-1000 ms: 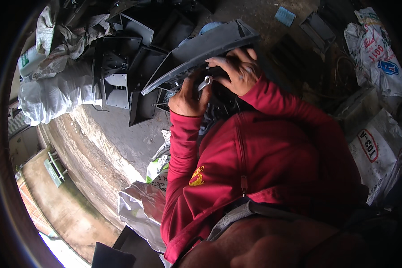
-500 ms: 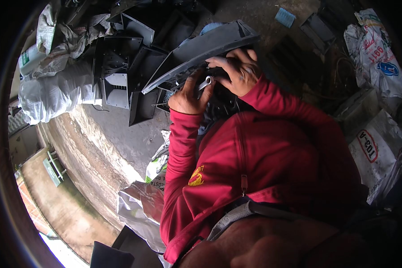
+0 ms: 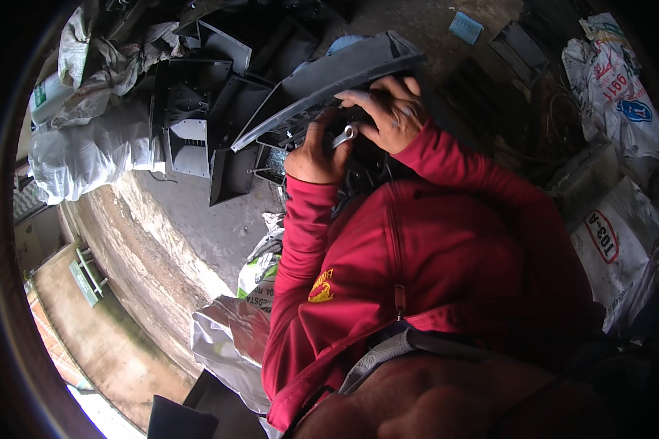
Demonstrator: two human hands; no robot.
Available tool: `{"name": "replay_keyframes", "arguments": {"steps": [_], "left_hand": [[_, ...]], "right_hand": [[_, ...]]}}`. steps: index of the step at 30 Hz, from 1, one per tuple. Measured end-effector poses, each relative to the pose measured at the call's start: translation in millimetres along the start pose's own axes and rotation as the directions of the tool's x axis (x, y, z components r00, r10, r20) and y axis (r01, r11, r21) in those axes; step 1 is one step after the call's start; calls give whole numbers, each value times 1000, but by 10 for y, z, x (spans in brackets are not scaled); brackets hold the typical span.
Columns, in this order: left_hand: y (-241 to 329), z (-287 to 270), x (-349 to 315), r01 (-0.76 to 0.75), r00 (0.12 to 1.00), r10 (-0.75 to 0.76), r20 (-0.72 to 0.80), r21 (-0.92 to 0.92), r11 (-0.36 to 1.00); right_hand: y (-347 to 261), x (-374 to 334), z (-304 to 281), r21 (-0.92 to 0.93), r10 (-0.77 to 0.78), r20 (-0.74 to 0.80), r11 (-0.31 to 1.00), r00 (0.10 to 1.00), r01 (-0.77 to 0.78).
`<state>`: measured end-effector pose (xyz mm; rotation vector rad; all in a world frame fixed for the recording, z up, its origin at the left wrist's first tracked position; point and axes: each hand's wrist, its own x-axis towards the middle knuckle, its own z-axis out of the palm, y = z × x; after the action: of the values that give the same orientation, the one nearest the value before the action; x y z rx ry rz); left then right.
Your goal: The person assembles a metal electronic chassis using a wrench. They tighten bolts on the chassis, reposition the unit, and continue fastening components together.
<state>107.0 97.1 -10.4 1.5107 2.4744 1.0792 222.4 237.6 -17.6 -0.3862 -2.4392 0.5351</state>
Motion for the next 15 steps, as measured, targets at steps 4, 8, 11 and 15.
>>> {"name": "replay_keyframes", "arguments": {"steps": [4, 8, 11, 15], "left_hand": [[37, -29, 11, -1, 997, -8, -72, -121, 993], [19, -63, 45, 12, 998, -13, 58, 17, 1000], [-17, -39, 40, -19, 1000, 19, -5, -58, 998], [28, -49, 27, 33, 999, -33, 38, 8, 999]], "right_hand": [[6, 18, -5, -20, -7, -6, 1000, 1000, 7], [-14, 11, -38, -18, -15, 19, 1000, 1000, 16], [-8, 13, -11, -35, -24, 7, 999, 1000, 24], [-6, -6, -35, -40, -29, 1, 999, 1000, 29]]}}
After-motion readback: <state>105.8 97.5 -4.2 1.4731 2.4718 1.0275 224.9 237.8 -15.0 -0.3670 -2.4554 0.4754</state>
